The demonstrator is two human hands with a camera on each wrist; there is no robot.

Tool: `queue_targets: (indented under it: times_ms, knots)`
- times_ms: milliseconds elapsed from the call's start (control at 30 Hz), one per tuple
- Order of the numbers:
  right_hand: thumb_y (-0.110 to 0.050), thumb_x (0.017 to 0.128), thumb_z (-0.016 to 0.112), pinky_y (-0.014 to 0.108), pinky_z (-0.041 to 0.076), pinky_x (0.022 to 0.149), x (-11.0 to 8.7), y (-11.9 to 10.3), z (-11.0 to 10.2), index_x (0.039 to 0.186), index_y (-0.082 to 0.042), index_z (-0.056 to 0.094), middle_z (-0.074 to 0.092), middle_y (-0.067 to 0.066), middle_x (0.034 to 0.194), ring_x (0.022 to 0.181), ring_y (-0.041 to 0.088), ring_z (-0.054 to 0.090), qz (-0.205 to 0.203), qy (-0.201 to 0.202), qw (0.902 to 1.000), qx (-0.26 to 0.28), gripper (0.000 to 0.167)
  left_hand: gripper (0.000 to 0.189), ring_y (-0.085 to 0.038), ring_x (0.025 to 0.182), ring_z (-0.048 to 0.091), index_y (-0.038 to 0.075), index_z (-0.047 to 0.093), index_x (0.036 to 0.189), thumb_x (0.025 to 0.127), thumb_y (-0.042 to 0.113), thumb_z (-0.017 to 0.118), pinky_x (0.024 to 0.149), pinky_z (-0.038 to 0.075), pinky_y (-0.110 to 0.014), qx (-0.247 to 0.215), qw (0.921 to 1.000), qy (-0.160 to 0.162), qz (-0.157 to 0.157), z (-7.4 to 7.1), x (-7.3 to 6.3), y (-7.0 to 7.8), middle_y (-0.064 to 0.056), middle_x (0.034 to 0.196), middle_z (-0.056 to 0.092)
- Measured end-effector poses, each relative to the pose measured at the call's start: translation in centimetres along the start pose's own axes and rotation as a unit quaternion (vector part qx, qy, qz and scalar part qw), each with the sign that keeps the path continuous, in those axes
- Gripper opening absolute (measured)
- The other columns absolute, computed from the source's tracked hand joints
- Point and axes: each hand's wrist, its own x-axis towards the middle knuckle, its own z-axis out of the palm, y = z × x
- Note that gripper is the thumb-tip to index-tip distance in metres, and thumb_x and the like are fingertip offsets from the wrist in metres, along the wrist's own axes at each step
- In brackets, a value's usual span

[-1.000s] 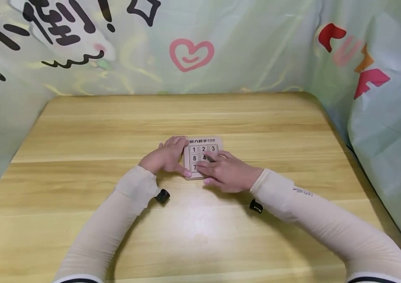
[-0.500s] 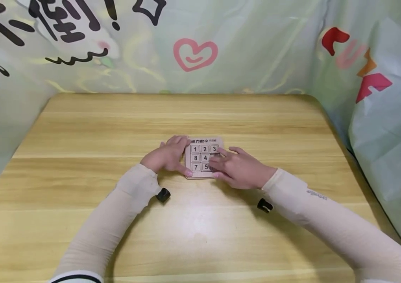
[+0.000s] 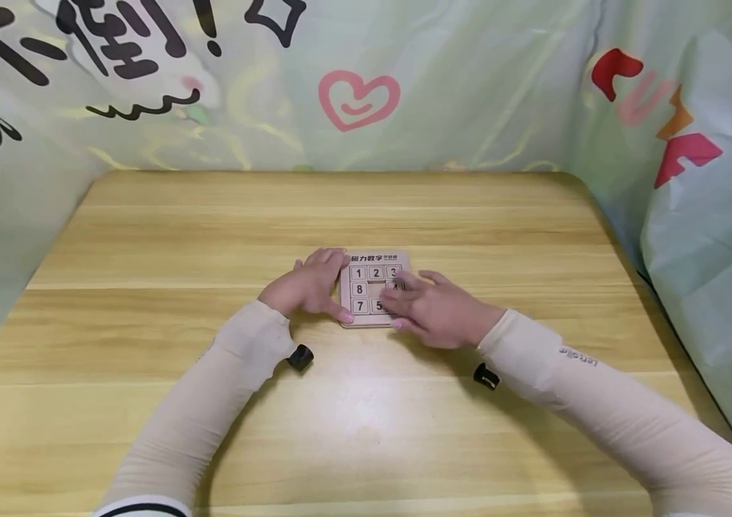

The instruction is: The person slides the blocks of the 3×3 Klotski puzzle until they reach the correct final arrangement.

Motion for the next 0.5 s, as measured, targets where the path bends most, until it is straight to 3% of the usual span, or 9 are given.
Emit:
queue_targets:
  times_ms: [67,267,500]
  knots:
    - [-0.036,0.102,0.046,0.06,0.027,0.11,0.3,-0.3,0.3,0.14,-0.009,0.053,0.048,0.005,0.144,0.14,0.036,0.03,-0.012,-0.001,0.9999,0.002,0.047,0.115,-0.03,0.146,0.008,0.007,0.023,0.151,0.065,0.052,0.084,0.113,0.006,-0.063,-0.002,1.0,-0.001,0.001,0.0,0.0,0.1,-0.013,0.16,0.014]
    - [-0.038,0.102,0.046,0.058,0.026,0.111,2.0,-0.4,0.2,0.144,-0.01,0.049,0.044,0.004,0.147,0.141,0.036,0.027,0.023,-0.005,0.9996,-0.018,0.05,0.114,-0.031,0.146,0.008,0.007,0.022,0.151,0.066,0.052,0.084,0.113,0.006,-0.064,-0.002,1.0,-0.001,-0.002,0.0,-0.1,0.1,-0.013,0.16,0.014]
    - [-0.039,0.103,0.042,0.06,0.021,0.112,2.3,-1.8,-0.4,0.14,-0.011,0.053,0.047,0.004,0.144,0.141,0.035,0.029,-0.035,-0.022,0.9991,0.012,0.048,0.114,-0.031,0.146,0.008,0.006,0.023,0.15,0.066,0.052,0.083,0.112,0.007,-0.065,0.001,1.0,0.001,0.005,0.0,-0.1,0.1,-0.014,0.159,0.014]
